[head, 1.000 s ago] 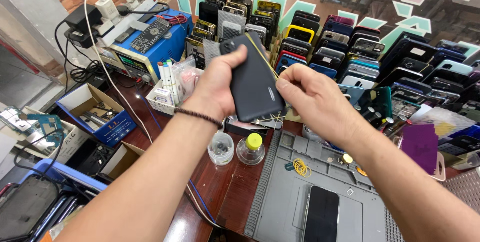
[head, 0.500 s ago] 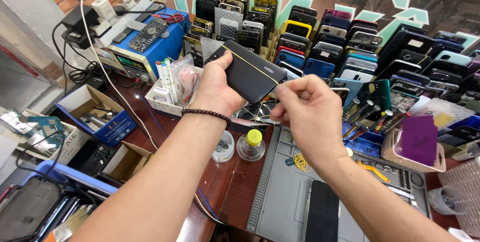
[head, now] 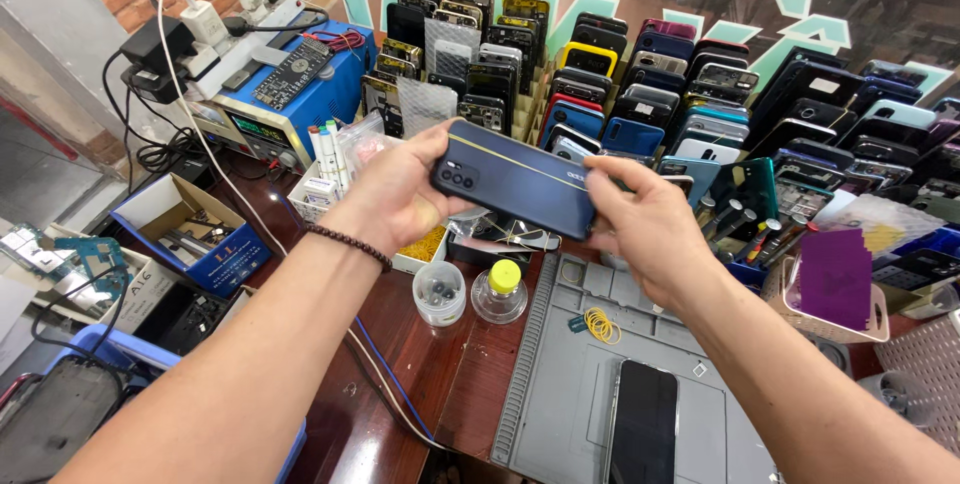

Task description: The person wipes a black smartphone with a white cloth, then inserts a SIM card. They wrap multiple rubber bands around the phone to secure it. The phone is handled throughout the clip.

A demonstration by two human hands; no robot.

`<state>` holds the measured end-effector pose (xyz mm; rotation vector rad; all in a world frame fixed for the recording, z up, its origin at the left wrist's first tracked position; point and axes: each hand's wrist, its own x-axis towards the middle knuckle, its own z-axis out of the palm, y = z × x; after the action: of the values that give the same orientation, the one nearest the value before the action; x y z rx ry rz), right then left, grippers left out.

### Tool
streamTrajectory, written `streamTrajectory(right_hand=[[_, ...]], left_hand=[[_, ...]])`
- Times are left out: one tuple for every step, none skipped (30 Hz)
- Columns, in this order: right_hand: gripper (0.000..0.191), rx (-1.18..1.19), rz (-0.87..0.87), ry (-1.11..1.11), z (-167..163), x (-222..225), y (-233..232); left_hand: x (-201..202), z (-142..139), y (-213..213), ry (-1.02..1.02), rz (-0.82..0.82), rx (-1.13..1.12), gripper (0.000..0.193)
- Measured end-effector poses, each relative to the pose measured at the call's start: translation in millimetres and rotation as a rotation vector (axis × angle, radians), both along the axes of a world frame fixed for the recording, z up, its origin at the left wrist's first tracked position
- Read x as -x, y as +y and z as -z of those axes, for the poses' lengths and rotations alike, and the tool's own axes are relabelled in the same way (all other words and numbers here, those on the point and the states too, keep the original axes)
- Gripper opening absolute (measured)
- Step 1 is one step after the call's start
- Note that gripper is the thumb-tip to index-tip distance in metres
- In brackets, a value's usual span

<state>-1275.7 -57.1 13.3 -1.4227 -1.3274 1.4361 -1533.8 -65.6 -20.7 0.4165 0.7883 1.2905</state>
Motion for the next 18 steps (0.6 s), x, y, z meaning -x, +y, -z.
streamTrajectory(right_hand=[[0.035, 0.054, 0.006, 0.055, 1.8, -0.4, -1.4], [0.037, 0.109, 0.010, 0.110, 3.3, 0.0, -1.3], [0.037, 0.119, 0.014, 0.114, 4.3, -1.0, -1.8], [0.036, 0.126, 0.020, 0.115, 4.5, -3.1, -1.1], [0.036, 0.132, 0.025, 0.117, 4.4, -5.1, 0.4], [0.034, 0.123, 0.012, 0.146, 4.8, -5.6, 3.1], [0.033, 0.114, -0.003, 0.175, 5.2, -7.1, 4.8], [0.031, 0.105, -0.016, 0.203, 5.8, -7.9, 6.7], [0.030, 0.096, -0.023, 0.180, 6.6, -8.0, 8.3], [0.030, 0.087, -0.026, 0.153, 6.8, -8.7, 10.0], [0.029, 0.080, -0.031, 0.125, 6.8, -10.1, 9.9], [0.029, 0.084, -0.031, 0.125, 7.1, -10.3, 10.1], [0.029, 0.087, -0.034, 0.126, 7.2, -10.1, 10.1], [0.028, 0.090, -0.036, 0.127, 7.1, -9.5, 10.6], [0.029, 0.093, -0.037, 0.120, 6.9, -9.5, 10.0], [0.029, 0.095, -0.036, 0.110, 6.5, -9.5, 10.1], [0.029, 0.098, -0.036, 0.099, 6.2, -9.6, 10.1], [0.028, 0.094, -0.033, 0.085, 6.2, -9.5, 10.9]], left_hand=[[-0.8, 0.6, -3.3, -0.019, 0.022, -0.011, 0.035], [-0.3, 1.0, -5.9, -0.039, 0.042, -0.021, 0.036], [0.6, 1.1, -9.5, -0.028, 0.052, -0.023, 0.037], [1.6, 1.2, -11.6, -0.021, 0.065, -0.027, 0.037], [2.6, 0.8, -12.5, -0.013, 0.077, -0.032, 0.038], [4.0, 0.5, -12.1, -0.016, 0.074, -0.010, 0.039], [4.1, 0.6, -12.9, -0.020, 0.070, 0.012, 0.040], [4.5, 0.8, -12.7, -0.025, 0.067, 0.034, 0.041], [4.9, 0.7, -12.8, -0.022, 0.064, 0.045, 0.041], [4.5, 1.3, -12.5, -0.022, 0.063, 0.056, 0.040], [2.9, 2.2, -13.6, -0.024, 0.062, 0.069, 0.040], [1.7, 3.0, -14.0, -0.034, 0.061, 0.081, 0.040], [0.9, 3.2, -14.3, -0.044, 0.057, 0.093, 0.039], [0.6, 3.3, -14.1, -0.054, 0.054, 0.104, 0.039], [-0.5, 3.6, -15.8, -0.051, 0.042, 0.115, 0.038], [-2.0, 4.2, -16.8, -0.052, 0.032, 0.125, 0.038], [-3.6, 4.4, -17.4, -0.052, 0.021, 0.136, 0.038], [-4.3, 4.4, -17.0, -0.062, 0.026, 0.130, 0.037]])
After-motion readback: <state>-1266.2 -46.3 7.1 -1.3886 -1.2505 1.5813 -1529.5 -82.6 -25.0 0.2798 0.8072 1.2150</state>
